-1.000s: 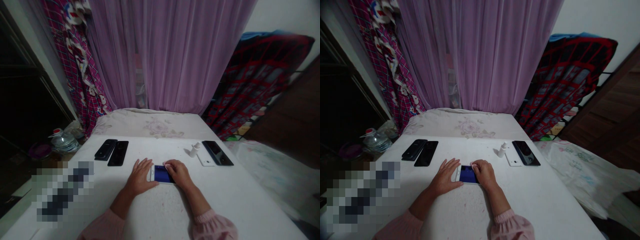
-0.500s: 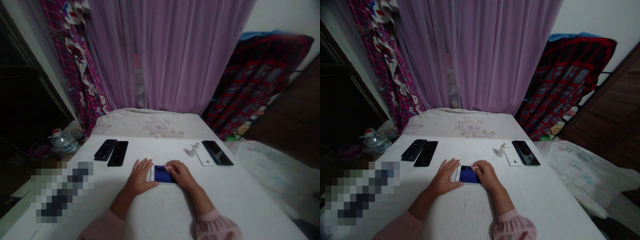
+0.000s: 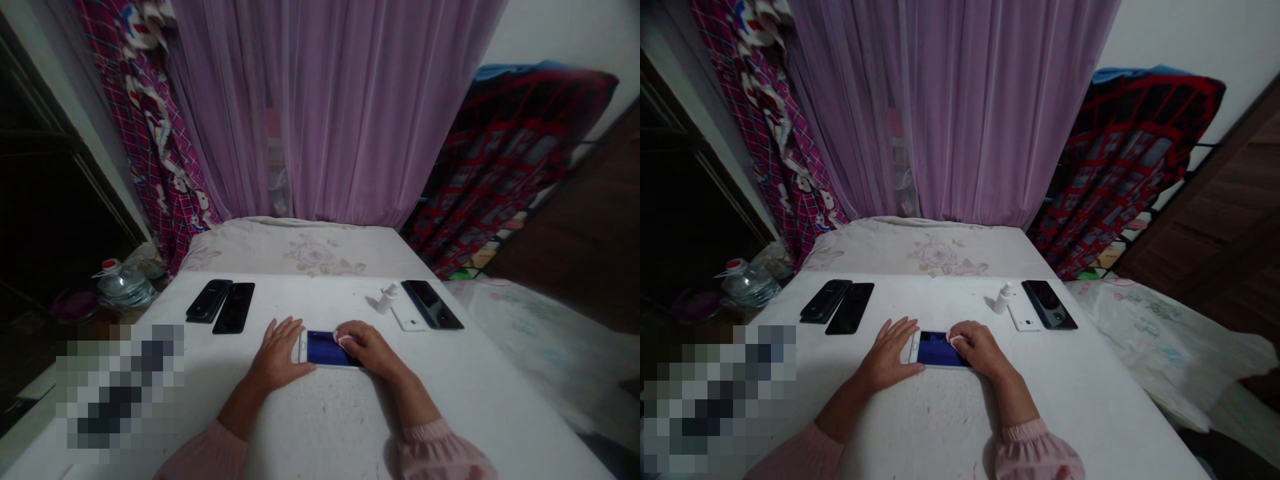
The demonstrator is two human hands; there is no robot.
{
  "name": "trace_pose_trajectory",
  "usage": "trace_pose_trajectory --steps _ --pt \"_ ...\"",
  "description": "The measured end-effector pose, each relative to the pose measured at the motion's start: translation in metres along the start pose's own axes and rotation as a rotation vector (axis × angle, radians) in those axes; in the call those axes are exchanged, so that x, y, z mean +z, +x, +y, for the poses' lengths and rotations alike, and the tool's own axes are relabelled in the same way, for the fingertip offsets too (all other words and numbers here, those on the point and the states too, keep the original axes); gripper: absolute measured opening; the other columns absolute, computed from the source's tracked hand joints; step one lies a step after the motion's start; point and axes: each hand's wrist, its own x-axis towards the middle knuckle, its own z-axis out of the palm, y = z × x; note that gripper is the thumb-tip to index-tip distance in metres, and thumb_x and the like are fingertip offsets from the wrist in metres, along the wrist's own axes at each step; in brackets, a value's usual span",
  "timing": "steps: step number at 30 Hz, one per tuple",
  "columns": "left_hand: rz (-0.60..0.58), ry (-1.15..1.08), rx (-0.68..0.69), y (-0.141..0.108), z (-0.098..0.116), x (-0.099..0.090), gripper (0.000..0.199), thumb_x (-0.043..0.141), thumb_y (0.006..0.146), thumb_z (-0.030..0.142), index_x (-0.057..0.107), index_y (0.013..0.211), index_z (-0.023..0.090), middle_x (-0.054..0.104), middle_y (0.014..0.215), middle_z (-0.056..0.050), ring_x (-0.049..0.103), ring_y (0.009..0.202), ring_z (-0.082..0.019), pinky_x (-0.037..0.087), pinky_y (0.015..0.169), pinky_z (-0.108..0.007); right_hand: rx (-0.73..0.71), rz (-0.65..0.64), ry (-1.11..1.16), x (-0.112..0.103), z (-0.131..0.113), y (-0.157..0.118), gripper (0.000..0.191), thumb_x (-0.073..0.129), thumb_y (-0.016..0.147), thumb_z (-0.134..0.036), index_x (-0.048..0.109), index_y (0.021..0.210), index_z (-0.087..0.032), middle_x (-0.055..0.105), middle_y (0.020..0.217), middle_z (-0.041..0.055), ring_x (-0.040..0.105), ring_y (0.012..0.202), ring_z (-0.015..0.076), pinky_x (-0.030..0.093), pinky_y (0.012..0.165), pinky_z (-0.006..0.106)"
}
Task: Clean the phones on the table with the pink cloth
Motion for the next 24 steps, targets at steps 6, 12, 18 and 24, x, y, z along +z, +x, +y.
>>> trace_pose_trajectory --steps 6,12,18,24 --pt "0.009 -0.005 -0.002 0.0 -0.001 0.002 0.075 0.07 0.074 0.061 0.049 0.135 0.024 0.05 0.144 -0.011 0.038 0.137 -0.033 0.017 0.117 -0.055 0.083 0.061 -0.059 0.006 0.002 0.002 0.021 0.053 0.086 -0.029 0.071 0.089 -0.021 0.074 0.093 0.0065 0.065 0.089 0.0219 0.048 0.085 0.036" --pt "-0.01 0.001 -0.011 0.001 0.0 0.0 0.076 0.071 0.074 0.06 0.049 0.135 0.021 0.049 0.144 -0.013 0.037 0.138 -0.033 0.017 0.116 -0.056 0.153 0.138 -0.121 0.015 0.003 0.006 0.023 0.051 0.087 -0.029 0.072 0.094 -0.021 0.074 0.098 0.0074 0.065 0.094 0.0234 0.048 0.087 0.038" --pt "0.036 0.002 0.006 0.0 -0.002 0.004 0.075 0.071 0.074 0.062 0.05 0.135 0.023 0.051 0.143 -0.013 0.039 0.137 -0.033 0.017 0.116 -0.055 0.027 0.009 0.049 0.002 0.007 0.001 0.019 0.057 0.084 -0.034 0.071 0.082 -0.021 0.073 0.094 0.0077 0.065 0.093 0.0222 0.049 0.087 0.037" --pt "0.019 -0.011 0.006 0.0 -0.002 0.002 0.075 0.071 0.073 0.061 0.05 0.135 0.024 0.05 0.143 -0.012 0.039 0.137 -0.032 0.016 0.117 -0.055 -0.002 -0.023 0.116 -0.002 0.01 -0.003 0.019 0.059 0.082 -0.036 0.071 0.078 -0.021 0.072 0.096 0.008 0.064 0.102 0.0235 0.048 0.09 0.038"
